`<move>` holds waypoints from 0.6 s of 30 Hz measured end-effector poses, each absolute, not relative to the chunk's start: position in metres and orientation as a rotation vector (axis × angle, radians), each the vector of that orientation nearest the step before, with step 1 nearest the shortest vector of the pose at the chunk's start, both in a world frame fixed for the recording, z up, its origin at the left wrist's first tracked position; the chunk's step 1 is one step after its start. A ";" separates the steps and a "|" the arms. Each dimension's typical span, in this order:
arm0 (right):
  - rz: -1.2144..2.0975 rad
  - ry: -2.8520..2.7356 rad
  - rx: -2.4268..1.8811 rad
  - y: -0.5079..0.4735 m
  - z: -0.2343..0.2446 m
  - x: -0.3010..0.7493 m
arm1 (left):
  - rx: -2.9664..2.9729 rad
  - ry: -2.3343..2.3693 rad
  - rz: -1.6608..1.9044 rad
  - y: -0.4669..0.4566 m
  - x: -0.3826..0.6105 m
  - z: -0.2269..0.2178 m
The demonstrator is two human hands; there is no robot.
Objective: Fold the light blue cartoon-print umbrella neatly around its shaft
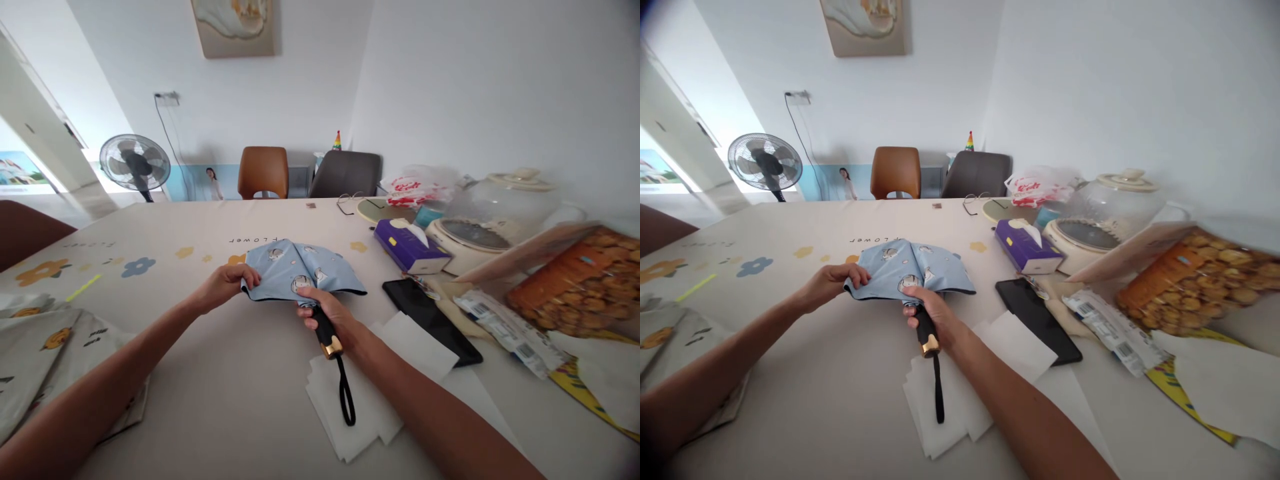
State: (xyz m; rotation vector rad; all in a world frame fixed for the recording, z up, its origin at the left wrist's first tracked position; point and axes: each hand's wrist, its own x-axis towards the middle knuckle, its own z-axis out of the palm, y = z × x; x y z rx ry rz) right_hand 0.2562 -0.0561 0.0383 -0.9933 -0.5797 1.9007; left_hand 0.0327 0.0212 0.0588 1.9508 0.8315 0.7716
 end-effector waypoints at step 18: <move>1.475 -0.769 -1.363 -0.070 0.049 0.229 | 1.824 1.231 1.020 -0.014 0.136 0.055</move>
